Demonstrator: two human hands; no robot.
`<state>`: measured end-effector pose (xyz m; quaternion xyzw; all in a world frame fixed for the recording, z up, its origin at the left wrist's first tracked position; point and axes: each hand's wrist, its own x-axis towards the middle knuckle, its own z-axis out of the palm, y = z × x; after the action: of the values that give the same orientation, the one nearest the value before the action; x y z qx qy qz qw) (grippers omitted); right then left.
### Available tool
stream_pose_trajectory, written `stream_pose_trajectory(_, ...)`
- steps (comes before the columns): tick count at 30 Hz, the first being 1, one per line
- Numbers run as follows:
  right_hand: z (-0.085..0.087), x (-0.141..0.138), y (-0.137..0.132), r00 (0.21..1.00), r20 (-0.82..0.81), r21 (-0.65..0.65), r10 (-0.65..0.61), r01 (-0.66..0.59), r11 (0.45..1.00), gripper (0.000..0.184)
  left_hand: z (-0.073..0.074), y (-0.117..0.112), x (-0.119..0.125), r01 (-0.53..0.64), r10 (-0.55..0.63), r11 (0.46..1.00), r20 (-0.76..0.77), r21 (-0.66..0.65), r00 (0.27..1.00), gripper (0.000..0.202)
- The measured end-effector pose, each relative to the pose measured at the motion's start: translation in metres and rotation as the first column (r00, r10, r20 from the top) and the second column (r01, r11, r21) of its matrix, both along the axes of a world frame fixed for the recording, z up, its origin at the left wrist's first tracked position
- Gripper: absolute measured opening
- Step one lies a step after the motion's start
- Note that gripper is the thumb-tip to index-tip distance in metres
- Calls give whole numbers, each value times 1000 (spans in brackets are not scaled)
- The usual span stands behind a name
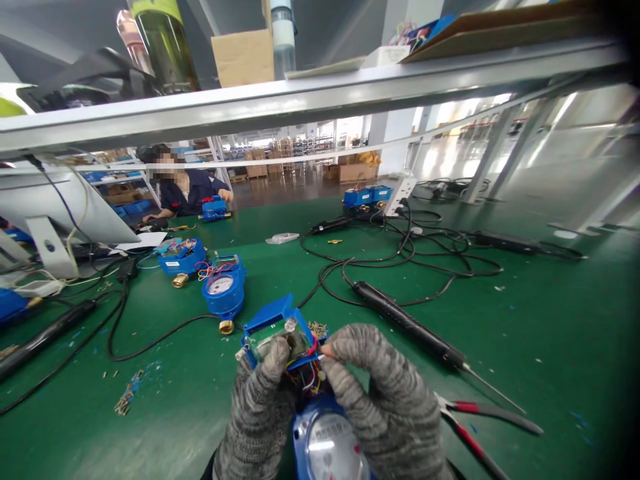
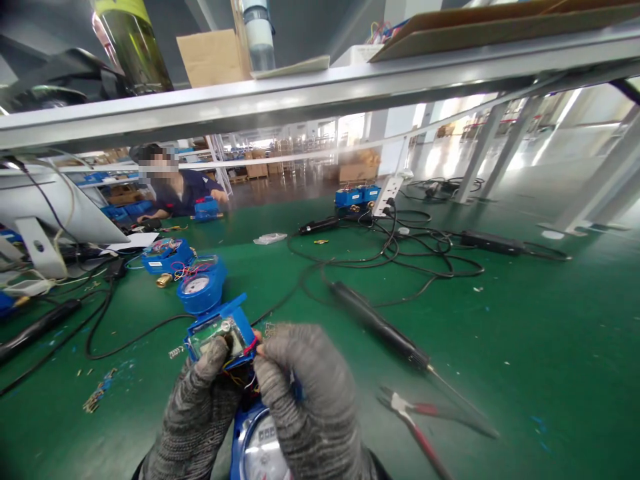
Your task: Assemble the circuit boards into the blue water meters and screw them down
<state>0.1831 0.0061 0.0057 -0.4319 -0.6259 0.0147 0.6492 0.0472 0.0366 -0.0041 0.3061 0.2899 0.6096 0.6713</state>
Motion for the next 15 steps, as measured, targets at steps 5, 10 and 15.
stream_pose_trajectory(5,-12,-8,-4,995,23,-13,-97,98,995,18,6,-3,5,-43,47,998,-78,50,996,32)
stream_pose_trajectory(10,-25,-4,-5,996,-11,-137,-87,85,987,23,12,-9,12,-196,199,980,-193,37,961,45)
stream_pose_trajectory(15,-26,-3,-7,997,-75,-236,-7,-11,972,28,4,-15,14,-303,304,951,-319,55,898,46)
